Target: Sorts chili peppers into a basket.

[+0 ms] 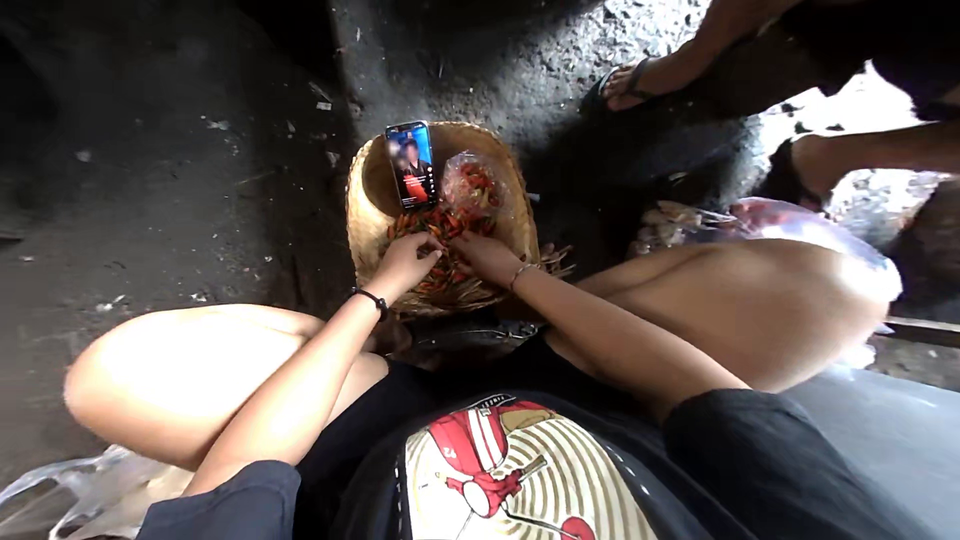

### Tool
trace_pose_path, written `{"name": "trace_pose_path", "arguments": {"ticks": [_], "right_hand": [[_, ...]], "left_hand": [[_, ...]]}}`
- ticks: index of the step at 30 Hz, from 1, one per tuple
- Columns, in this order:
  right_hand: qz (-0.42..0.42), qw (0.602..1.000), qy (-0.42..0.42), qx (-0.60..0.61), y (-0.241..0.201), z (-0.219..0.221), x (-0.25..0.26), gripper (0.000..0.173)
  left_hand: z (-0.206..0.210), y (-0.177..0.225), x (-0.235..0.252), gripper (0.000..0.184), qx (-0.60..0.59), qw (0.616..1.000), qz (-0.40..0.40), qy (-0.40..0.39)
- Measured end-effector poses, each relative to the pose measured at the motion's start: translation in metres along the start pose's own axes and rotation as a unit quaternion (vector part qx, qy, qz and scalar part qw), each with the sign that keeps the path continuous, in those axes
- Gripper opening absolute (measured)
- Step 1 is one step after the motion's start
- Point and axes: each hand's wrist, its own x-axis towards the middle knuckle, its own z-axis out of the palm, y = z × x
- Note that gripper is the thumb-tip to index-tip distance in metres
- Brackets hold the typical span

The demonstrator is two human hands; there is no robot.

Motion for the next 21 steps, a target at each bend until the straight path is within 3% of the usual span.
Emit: {"name": "trace_pose_path", "arguments": {"ticks": [5, 9, 14, 17, 21], "right_hand": [[0.032, 0.999, -0.010, 0.038, -0.009, -0.020, -0.005, 0.035], [0.000, 0.975, 0.059, 0.212, -0.018, -0.038, -0.009, 0.028], [-0.034, 0.935, 0.111, 0.334, -0.023, -0.044, -0.014, 0.023], [-0.006, 0.880, 0.105, 0.463, -0.027, -0.052, -0.018, 0.019], [0.025, 0.738, 0.039, 0.673, -0.026, -0.055, -0.020, 0.021]], "left_hand": [[0.000, -0.004, 0.002, 0.027, 0.008, 0.999, 0.044, -0.007], [-0.001, -0.003, 0.001, 0.036, 0.031, 0.999, 0.037, -0.023], [-0.007, -0.006, 0.005, 0.026, -0.023, 0.999, 0.043, 0.025], [-0.014, -0.005, 0.005, 0.022, -0.128, 0.990, 0.049, 0.025], [-0.011, 0.003, 0.000, 0.018, -0.246, 0.965, 0.084, 0.045]]}}
